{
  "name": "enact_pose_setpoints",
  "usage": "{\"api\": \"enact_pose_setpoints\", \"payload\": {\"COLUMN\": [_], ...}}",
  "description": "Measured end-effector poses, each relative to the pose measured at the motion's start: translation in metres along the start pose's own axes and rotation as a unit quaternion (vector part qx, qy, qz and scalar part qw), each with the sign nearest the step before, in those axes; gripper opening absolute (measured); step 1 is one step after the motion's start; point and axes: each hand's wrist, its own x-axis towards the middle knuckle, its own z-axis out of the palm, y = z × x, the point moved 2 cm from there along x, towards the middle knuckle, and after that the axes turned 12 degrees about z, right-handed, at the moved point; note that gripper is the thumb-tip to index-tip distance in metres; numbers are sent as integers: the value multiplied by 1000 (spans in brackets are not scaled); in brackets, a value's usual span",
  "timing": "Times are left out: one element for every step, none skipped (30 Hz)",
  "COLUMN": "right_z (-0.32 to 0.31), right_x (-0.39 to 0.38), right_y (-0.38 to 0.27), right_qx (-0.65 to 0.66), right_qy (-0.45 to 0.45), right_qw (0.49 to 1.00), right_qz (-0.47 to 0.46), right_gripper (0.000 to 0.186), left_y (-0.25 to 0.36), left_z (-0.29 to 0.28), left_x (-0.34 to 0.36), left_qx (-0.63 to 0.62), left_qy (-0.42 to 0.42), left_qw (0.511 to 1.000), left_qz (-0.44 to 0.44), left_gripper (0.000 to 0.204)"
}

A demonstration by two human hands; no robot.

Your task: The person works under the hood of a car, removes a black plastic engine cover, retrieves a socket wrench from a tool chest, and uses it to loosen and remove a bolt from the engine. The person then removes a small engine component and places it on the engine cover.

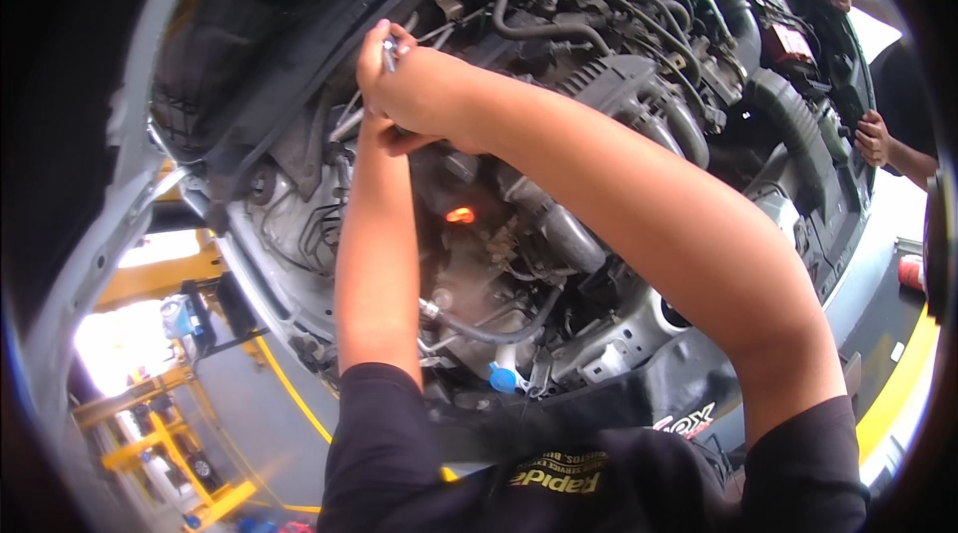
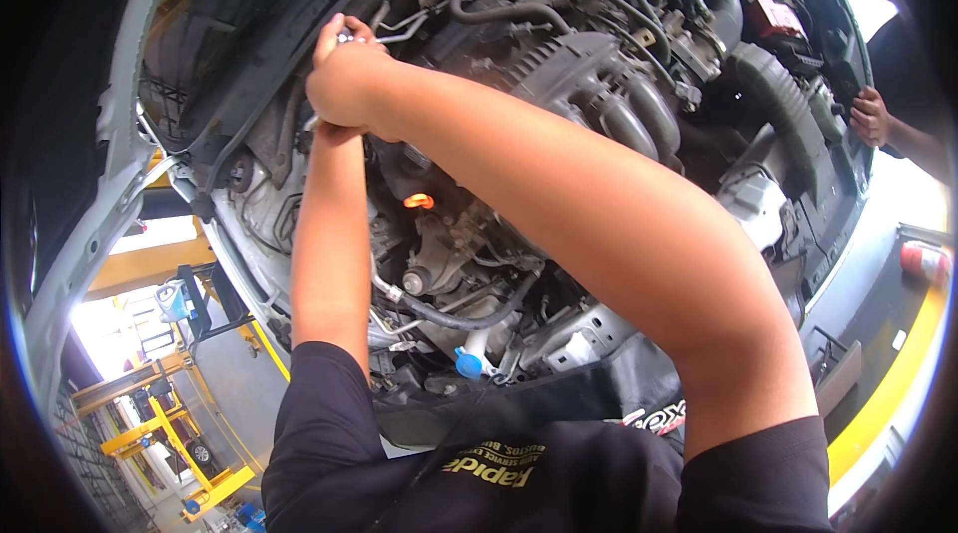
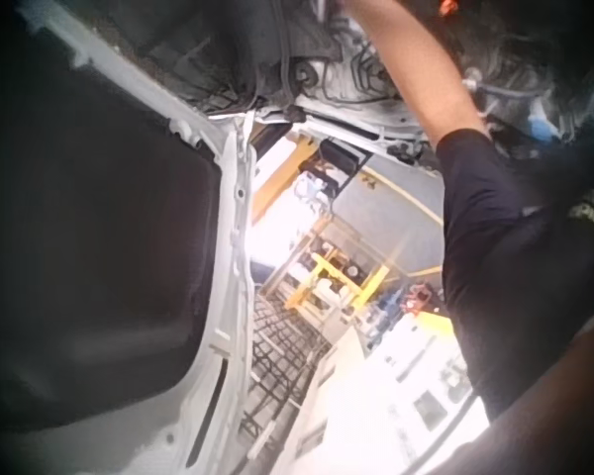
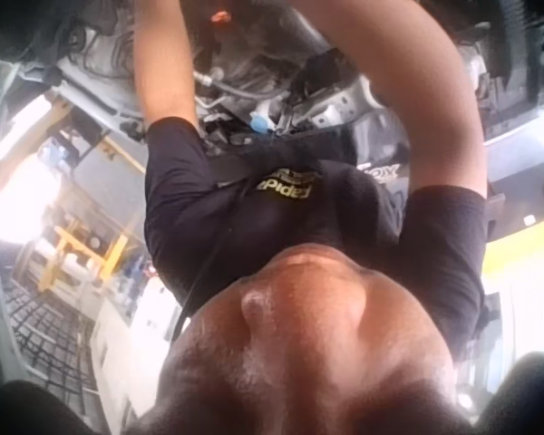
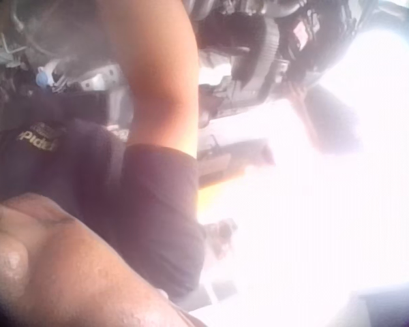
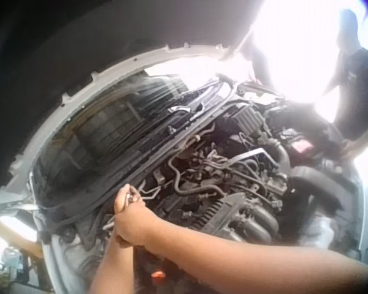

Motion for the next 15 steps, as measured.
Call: {"api": "enact_pose_setpoints", "payload": {"right_z": [-1,-3,-22,-39,-46,-53,-53,-55,-36,-24,-14,-4,-1,4,-4], "right_x": [5,10,28,46,53,56,57,55,52,51,49,51,52,52,55], "right_y": [3,5,4,0,-5,-8,-14,-17,-20,-21,-19,-15,-13,-12,-9], "right_qx": [-4,-9,-58,-106,-183,-285,-390,-488,-583,-649,-690,-709,-732,-739,-742], "right_qy": [-24,-47,-81,-118,-118,-89,-58,-13,16,53,84,107,139,167,201], "right_qw": [1000,999,994,985,974,952,916,868,805,750,708,685,653,638,626], "right_qz": [-10,-20,-39,-62,-64,-70,-79,-90,-110,-119,-125,-129,-134,-136,-127], "right_gripper": [32,25,16,9,10,11,12,13,15,16,17,18,19,20,22], "left_y": [4,5,1,-1,-1,-4,-3,-7,-1,1,4,8,8,9,3], "left_z": [-3,-5,-3,1,0,15,31,50,40,35,30,29,32,31,49], "left_x": [-3,-4,-3,-2,-4,-10,-19,-24,-15,-15,-18,-23,-24,-27,-33], "left_qx": [3,6,68,140,210,188,169,150,165,250,335,411,696,762,772], "left_qy": [6,13,26,47,80,62,46,27,72,11,-48,-100,-104,-90,-92], "left_qw": [1000,999,991,972,944,956,965,974,970,954,925,887,654,577,572], "left_qz": [24,48,116,181,241,217,195,167,164,163,170,187,278,279,260], "left_gripper": [28,27,25,24,23,22,21,21,21,21,21,22,22,18,15]}}
